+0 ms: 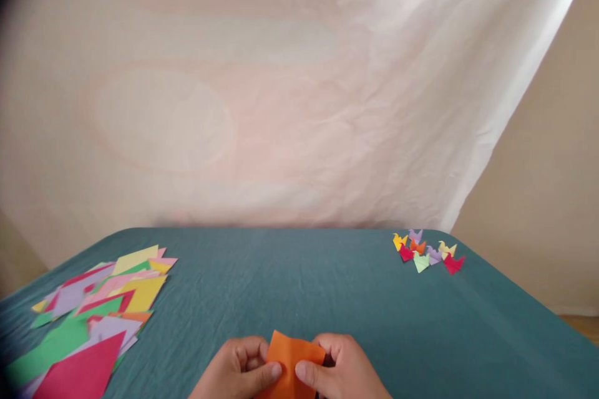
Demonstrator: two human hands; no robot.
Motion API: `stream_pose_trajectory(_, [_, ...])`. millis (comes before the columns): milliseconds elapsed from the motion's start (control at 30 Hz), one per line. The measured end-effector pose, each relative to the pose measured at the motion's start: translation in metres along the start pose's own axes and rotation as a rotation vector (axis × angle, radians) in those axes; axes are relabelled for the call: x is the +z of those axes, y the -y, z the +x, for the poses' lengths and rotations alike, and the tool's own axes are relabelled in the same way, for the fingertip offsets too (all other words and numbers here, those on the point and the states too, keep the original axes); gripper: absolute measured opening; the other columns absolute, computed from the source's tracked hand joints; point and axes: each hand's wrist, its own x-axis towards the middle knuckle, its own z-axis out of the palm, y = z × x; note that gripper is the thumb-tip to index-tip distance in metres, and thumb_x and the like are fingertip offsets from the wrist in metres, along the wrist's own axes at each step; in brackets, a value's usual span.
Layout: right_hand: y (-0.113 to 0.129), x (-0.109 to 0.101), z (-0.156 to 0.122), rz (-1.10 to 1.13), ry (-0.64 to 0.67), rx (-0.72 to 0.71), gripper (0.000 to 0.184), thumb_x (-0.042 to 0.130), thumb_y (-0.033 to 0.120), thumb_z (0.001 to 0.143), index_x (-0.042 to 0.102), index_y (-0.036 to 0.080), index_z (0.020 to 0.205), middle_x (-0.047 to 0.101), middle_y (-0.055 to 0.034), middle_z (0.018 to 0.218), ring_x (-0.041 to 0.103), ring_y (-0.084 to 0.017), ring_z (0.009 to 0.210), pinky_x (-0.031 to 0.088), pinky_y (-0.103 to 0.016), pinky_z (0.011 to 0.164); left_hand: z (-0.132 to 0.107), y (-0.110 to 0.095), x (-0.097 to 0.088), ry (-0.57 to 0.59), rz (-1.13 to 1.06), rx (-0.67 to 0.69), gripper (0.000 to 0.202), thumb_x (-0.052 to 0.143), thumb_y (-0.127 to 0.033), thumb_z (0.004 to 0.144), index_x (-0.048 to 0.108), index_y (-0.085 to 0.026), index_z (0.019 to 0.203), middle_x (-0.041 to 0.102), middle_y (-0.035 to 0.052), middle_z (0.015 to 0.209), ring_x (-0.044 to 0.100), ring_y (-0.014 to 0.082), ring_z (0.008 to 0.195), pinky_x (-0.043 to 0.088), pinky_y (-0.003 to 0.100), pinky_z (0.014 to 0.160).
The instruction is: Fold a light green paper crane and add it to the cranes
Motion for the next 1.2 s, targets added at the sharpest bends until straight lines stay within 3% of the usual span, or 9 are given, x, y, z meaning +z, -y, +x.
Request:
stream_pose_trajectory(233, [-0.002, -0.005, -0.002, -0.019, -0.012, 0.008, 0.044, 0.070, 0.055, 0.069, 0.058, 0.013, 0.068, 0.051, 0.0016, 0.057, 0.043, -0.008, 0.050, 0.032, -0.019, 0.048, -0.003, -0.014, -0.006, 0.025, -0.034, -0.046, 0.045, 0.078, -0.055, 0.056, 0.060, -0.014, 0.065, 0.067, 0.0020, 0.065, 0.059, 0.0147, 0.062, 0.040, 0.022, 0.061])
stream_pose_trajectory(367, [0.002, -0.007, -0.002, 0.068, 0.000, -0.002, 0.043, 0.072, 0.054, 0.068, 0.058, 0.013, 0.066, 0.053, 0.0009, 0.057, 0.043, -0.007, 0.049, 0.033, -0.018, 0.046, 0.000, -0.012, -0.011, 0.003, -0.083, -0.070, 0.045, 0.079, -0.054, 0.056, 0.061, -0.014, 0.067, 0.068, 0.0031, 0.067, 0.060, 0.0155, 0.063, 0.040, 0.023, 0.060])
stream_pose_trajectory(533, [0.006, -0.007, -0.003, 0.160, -0.036, -0.009, 0.041, 0.076, 0.047, 0.065, 0.052, 0.014, 0.063, 0.053, 0.0018, 0.056, 0.043, -0.007, 0.048, 0.032, -0.017, 0.045, 0.002, -0.004, -0.012, -0.021, -0.209, -0.054, 0.037, 0.082, -0.042, 0.059, 0.062, -0.013, 0.071, 0.070, 0.0046, 0.070, 0.061, 0.0145, 0.063, 0.040, 0.022, 0.060])
stream_pose_trajectory(700, [0.004, -0.007, -0.003, 0.236, -0.046, -0.013, 0.040, 0.079, 0.042, 0.063, 0.049, 0.016, 0.066, 0.060, -0.0006, 0.060, 0.049, -0.008, 0.050, 0.036, -0.017, 0.045, 0.001, -0.011, -0.012, 0.007, -0.322, -0.015, 0.027, 0.079, -0.030, 0.068, 0.067, -0.012, 0.084, 0.071, 0.0081, 0.080, 0.065, 0.0182, 0.074, 0.045, 0.028, 0.074])
stream_pose_trajectory(833, [0.002, -0.008, -0.001, 0.273, -0.043, -0.005, 0.038, 0.077, 0.041, 0.067, 0.051, 0.014, 0.069, 0.062, -0.0019, 0.059, 0.051, -0.008, 0.049, 0.037, -0.017, 0.044, 0.000, -0.014, -0.013, 0.057, -0.414, 0.018, 0.028, 0.076, -0.024, 0.072, 0.067, -0.011, 0.095, 0.071, 0.0105, 0.087, 0.066, 0.0198, 0.080, 0.046, 0.032, 0.081])
stream_pose_trajectory(1000, [0.005, -0.007, -0.002, 0.338, -0.059, -0.001, 0.034, 0.070, 0.042, 0.076, 0.055, 0.013, 0.071, 0.061, -0.0026, 0.062, 0.054, -0.010, 0.052, 0.039, -0.019, 0.046, 0.001, -0.013, -0.016, 0.071, -0.417, 0.037, 0.031, 0.075, -0.021, 0.073, 0.066, -0.010, 0.101, 0.070, 0.0128, 0.090, 0.066, 0.0213, 0.081, 0.047, 0.033, 0.079])
stream_pose_trajectory(1200, [0.007, -0.005, -0.004, 0.436, -0.079, -0.029, 0.032, 0.061, 0.041, 0.085, 0.054, 0.014, 0.070, 0.058, -0.0011, 0.061, 0.054, -0.010, 0.053, 0.037, -0.019, 0.045, -0.001, -0.013, -0.016, 0.048, -0.355, 0.001, 0.035, 0.079, -0.022, 0.067, 0.067, -0.012, 0.098, 0.069, 0.0094, 0.087, 0.065, 0.0178, 0.078, 0.047, 0.027, 0.072])
